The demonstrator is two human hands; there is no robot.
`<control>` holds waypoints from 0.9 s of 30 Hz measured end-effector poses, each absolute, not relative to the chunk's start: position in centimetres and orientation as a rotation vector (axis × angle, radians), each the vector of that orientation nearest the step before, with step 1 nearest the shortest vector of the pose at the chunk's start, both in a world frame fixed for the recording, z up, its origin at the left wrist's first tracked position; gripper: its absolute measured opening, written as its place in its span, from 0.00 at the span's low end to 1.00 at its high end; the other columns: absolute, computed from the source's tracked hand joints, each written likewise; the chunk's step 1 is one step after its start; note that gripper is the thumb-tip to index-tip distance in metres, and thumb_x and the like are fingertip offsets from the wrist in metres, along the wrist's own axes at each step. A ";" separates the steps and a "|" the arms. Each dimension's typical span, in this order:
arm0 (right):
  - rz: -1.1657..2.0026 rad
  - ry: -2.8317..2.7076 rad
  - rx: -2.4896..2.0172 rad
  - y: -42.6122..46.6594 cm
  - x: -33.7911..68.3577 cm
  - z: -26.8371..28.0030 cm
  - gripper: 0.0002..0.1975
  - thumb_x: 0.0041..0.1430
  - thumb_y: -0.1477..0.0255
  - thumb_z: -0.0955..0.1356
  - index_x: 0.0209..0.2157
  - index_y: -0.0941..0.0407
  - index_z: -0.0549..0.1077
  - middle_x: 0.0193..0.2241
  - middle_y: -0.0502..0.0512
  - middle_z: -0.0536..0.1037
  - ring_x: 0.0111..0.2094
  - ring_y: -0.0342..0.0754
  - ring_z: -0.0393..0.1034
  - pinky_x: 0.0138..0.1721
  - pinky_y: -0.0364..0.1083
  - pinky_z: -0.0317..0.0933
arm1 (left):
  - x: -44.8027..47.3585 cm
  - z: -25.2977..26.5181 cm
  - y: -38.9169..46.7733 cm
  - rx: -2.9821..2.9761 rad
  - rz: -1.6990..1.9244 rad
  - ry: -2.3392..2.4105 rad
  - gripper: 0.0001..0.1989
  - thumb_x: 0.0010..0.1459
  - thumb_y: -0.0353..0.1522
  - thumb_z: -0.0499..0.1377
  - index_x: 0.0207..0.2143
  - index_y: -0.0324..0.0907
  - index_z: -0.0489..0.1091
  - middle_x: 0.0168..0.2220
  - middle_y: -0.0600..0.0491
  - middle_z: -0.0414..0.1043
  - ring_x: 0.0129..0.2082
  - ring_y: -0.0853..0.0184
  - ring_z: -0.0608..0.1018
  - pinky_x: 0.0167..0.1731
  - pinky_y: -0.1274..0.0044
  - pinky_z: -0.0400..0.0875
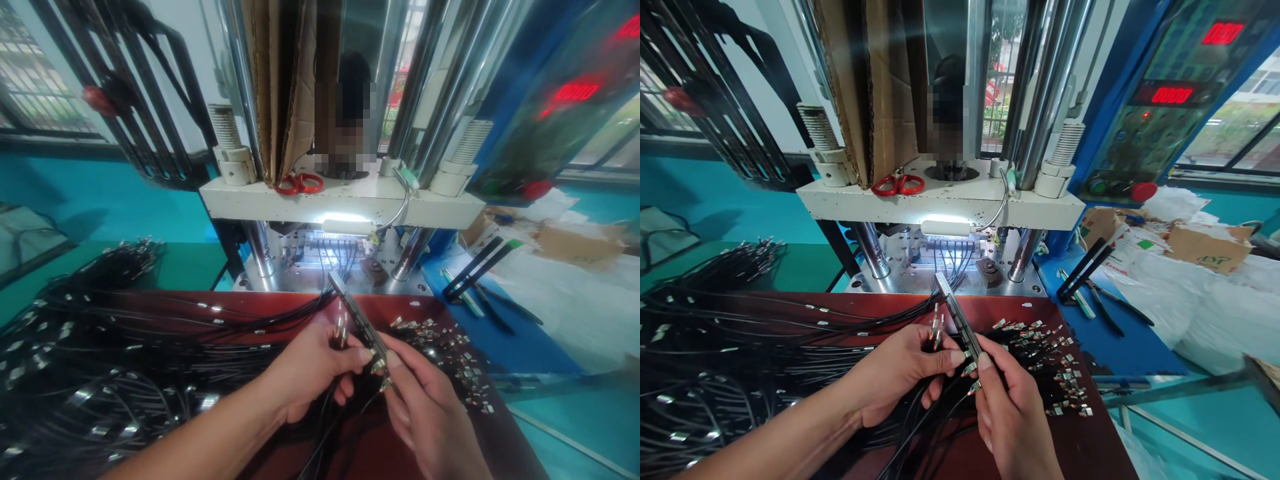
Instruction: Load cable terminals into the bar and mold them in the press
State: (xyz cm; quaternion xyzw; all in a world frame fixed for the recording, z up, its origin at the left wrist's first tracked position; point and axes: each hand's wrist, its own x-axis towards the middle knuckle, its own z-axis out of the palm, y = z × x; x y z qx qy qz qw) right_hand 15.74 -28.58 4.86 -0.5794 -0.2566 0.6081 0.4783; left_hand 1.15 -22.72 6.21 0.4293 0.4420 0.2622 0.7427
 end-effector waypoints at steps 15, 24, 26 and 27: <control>1.433 -0.530 -1.389 -28.8 16.1 5.4 0.25 0.50 0.56 0.71 0.49 0.52 0.73 0.14 0.40 0.52 0.16 0.35 0.40 0.14 0.35 0.39 | -0.9 6.3 -22.9 0.734 0.720 0.854 0.13 0.56 0.38 0.61 0.37 0.36 0.70 0.32 0.50 0.72 0.30 0.69 0.75 0.35 0.75 0.70; 1.413 -0.609 -1.414 -29.0 16.1 5.2 0.27 0.47 0.53 0.72 0.47 0.52 0.74 0.12 0.39 0.50 0.14 0.36 0.41 0.11 0.35 0.41 | 0.9 6.1 -22.2 0.951 0.628 0.938 0.11 0.48 0.35 0.65 0.29 0.37 0.70 0.21 0.57 0.67 0.18 0.75 0.66 0.19 0.80 0.61; 1.424 -0.601 -1.415 -29.1 16.2 5.2 0.27 0.47 0.54 0.72 0.48 0.51 0.74 0.13 0.40 0.52 0.14 0.36 0.41 0.12 0.34 0.39 | 1.0 6.0 -22.1 0.979 0.588 0.944 0.09 0.48 0.34 0.64 0.29 0.36 0.71 0.20 0.57 0.66 0.17 0.75 0.65 0.19 0.81 0.61; 1.433 -0.593 -1.414 -29.1 16.2 5.1 0.27 0.48 0.54 0.72 0.48 0.50 0.73 0.14 0.40 0.54 0.14 0.35 0.41 0.12 0.34 0.39 | 1.0 5.9 -22.0 0.992 0.578 0.945 0.09 0.49 0.33 0.63 0.29 0.35 0.72 0.20 0.57 0.65 0.17 0.75 0.65 0.19 0.81 0.61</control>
